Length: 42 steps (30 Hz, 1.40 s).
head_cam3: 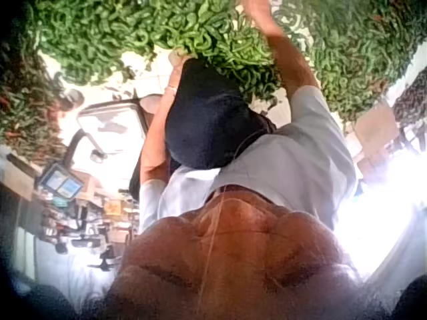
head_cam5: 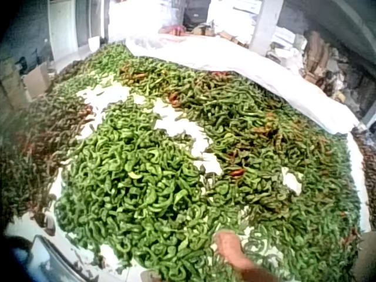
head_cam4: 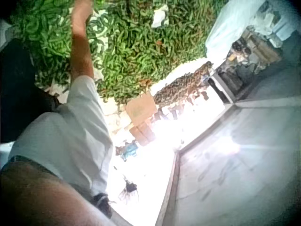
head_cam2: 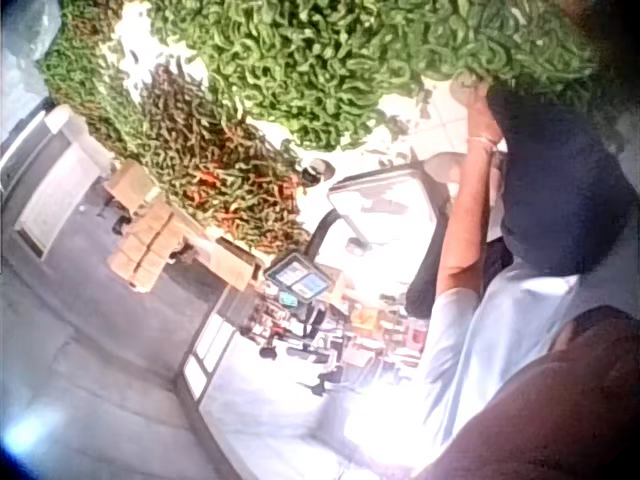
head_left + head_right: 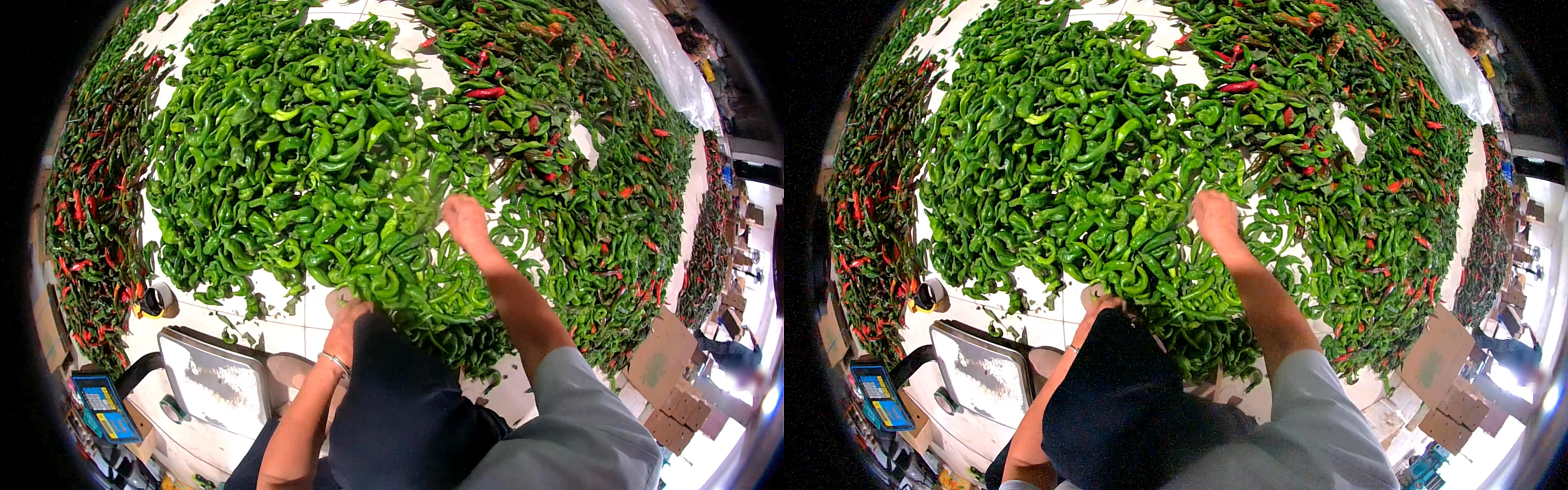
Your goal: The person sits on the floor sorting green and red chili peppers from a large pile, separating them by hand. They then assemble a cardboard box, place it on a digital scale, and use a handheld tape dispenser to seal the box.
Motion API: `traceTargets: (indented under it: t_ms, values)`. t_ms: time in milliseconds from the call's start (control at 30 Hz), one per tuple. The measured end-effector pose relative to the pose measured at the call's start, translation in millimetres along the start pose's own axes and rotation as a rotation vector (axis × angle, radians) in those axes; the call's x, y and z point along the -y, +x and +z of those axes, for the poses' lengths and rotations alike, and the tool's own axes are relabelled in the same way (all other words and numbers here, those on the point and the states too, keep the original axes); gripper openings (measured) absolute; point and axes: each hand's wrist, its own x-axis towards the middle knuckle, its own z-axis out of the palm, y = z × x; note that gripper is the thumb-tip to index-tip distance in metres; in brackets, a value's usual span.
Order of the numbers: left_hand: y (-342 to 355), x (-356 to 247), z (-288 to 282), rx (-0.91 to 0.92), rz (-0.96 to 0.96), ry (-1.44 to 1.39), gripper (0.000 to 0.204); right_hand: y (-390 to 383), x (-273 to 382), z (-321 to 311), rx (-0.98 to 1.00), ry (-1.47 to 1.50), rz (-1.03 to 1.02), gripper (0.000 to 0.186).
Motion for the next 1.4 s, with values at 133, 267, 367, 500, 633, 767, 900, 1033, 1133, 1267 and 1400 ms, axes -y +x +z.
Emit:
traceTargets:
  t_ms: [133, 267, 367, 500, 633, 767, 900, 1033, 1133, 1267, 1400]
  values:
    - [-6.9, 5.9, -6.0, -0.030, -0.101, -0.073, 0.036, 34.8, 48.8, -33.0, -0.245, 0.510, -0.083, 0.010]
    - [4.2, 9.6, -13.3, 0.018, -0.251, -0.212, 0.034, 71.1, 88.2, -8.6, -0.074, 0.296, -0.016, 0.009]
    - [8.0, 6.2, -17.1, -0.016, -0.351, -0.310, 0.035, 80.5, 96.1, 12.3, -0.153, 0.221, 0.077, 0.006]
    - [1.6, 8.4, -18.7, -0.087, -0.385, -0.409, 0.033, 68.8, 57.1, -11.6, 0.106, 1.014, 0.307, 0.010]
    - [-14.4, 17.6, -16.3, -0.119, -0.374, -0.509, 0.031, -8.4, -1.9, -79.0, 0.305, 1.197, 0.196, 0.011]
    - [-21.5, 39.5, 0.2, -0.132, -0.396, -0.719, 0.026, -114.1, -50.1, -120.7, 0.392, 1.018, 0.311, 0.012]
    - [-22.9, 35.1, 14.2, -0.049, -0.431, -0.983, 0.024, -162.9, -42.1, -129.3, 0.175, 1.322, 0.379, 0.014]
    - [-17.2, -0.6, 13.7, -0.054, -0.141, -0.519, 0.023, -148.5, -17.3, -112.9, 0.300, 0.885, 0.309, 0.010]
    - [-18.7, -14.3, 5.3, -0.098, -0.222, -0.550, 0.023, -140.1, -6.7, -128.5, 0.054, 1.112, 0.427, 0.009]
    - [-25.8, -10.3, -5.7, -0.145, -0.443, -1.020, 0.022, -164.8, -33.8, -124.6, 0.350, 1.284, 0.392, 0.011]
    - [-22.6, 13.2, 1.2, -0.145, -0.431, -0.986, 0.023, -296.2, -146.5, -72.8, 1.324, 0.376, 0.242, 0.032]
